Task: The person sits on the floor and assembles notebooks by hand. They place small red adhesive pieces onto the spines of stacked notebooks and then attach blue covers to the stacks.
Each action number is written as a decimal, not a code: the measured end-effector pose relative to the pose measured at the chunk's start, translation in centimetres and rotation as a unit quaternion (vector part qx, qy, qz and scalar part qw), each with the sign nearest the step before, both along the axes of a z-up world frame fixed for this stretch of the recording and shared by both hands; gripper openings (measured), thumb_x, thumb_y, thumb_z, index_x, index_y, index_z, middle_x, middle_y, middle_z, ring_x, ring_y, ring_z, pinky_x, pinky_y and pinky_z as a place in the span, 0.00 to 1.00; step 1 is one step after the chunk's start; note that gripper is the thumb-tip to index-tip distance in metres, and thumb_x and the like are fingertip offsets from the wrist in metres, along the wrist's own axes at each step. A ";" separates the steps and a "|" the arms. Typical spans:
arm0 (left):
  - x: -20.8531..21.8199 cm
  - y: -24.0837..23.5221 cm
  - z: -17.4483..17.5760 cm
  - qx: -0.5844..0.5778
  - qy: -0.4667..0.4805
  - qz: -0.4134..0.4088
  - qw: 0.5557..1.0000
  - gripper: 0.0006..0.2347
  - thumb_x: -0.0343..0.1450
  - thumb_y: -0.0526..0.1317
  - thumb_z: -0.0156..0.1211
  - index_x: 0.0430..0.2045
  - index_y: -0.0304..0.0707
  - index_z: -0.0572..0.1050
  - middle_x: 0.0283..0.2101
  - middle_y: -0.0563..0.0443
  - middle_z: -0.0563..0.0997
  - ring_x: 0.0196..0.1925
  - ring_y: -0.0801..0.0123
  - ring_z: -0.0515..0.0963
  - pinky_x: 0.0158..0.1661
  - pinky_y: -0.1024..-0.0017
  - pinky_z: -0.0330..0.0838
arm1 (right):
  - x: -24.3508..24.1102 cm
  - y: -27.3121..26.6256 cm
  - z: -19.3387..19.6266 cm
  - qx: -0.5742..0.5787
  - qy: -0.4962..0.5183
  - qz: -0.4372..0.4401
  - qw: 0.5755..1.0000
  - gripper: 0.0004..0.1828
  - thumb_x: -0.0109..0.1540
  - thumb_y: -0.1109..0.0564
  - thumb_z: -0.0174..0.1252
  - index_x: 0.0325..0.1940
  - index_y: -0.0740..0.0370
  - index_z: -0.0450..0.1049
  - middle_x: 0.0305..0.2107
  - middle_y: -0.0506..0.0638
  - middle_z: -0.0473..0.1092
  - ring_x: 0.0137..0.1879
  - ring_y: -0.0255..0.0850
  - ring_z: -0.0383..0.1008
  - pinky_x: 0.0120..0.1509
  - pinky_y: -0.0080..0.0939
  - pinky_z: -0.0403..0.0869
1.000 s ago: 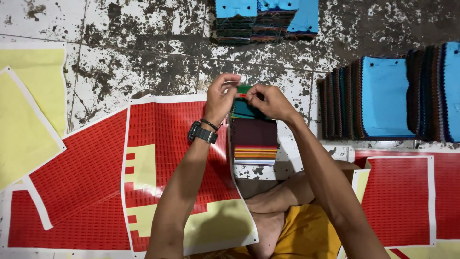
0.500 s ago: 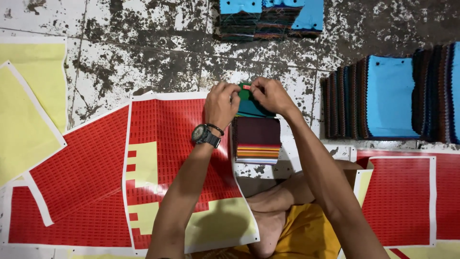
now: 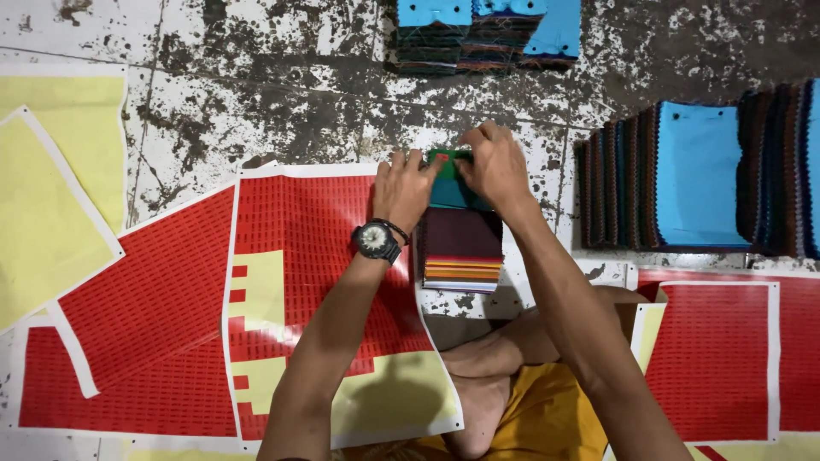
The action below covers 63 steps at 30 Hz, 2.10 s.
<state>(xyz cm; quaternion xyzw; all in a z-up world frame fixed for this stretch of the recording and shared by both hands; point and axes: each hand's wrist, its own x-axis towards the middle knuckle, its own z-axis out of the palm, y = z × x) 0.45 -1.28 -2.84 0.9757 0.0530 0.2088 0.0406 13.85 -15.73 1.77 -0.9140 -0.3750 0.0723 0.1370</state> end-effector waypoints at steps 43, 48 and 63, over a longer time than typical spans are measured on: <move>-1.8 2.3 6.1 -0.349 0.188 -0.138 0.908 0.08 0.71 0.32 0.54 0.35 0.46 0.82 0.47 0.46 0.78 0.55 0.43 0.77 0.53 0.54 0.75 | -2.9 -5.2 3.2 0.022 0.148 0.177 0.973 0.07 0.63 0.62 0.59 0.45 0.61 0.80 0.41 0.58 0.73 0.53 0.60 0.75 0.54 0.55 0.76; -1.9 1.8 4.8 -0.333 0.105 -0.131 0.928 0.10 0.71 0.31 0.52 0.37 0.44 0.80 0.46 0.46 0.78 0.51 0.44 0.79 0.50 0.56 0.77 | -4.5 -5.8 4.6 0.100 0.080 0.181 0.975 0.10 0.63 0.67 0.55 0.46 0.62 0.79 0.42 0.61 0.75 0.52 0.61 0.76 0.56 0.55 0.76; -26.0 -4.6 13.1 -0.067 0.071 0.021 0.995 0.18 0.69 0.55 0.60 0.50 0.53 0.78 0.54 0.51 0.76 0.66 0.49 0.69 0.66 0.38 0.54 | -24.9 -8.0 8.6 0.289 0.203 0.055 0.934 0.10 0.61 0.61 0.65 0.47 0.59 0.82 0.40 0.53 0.79 0.48 0.51 0.81 0.49 0.46 0.79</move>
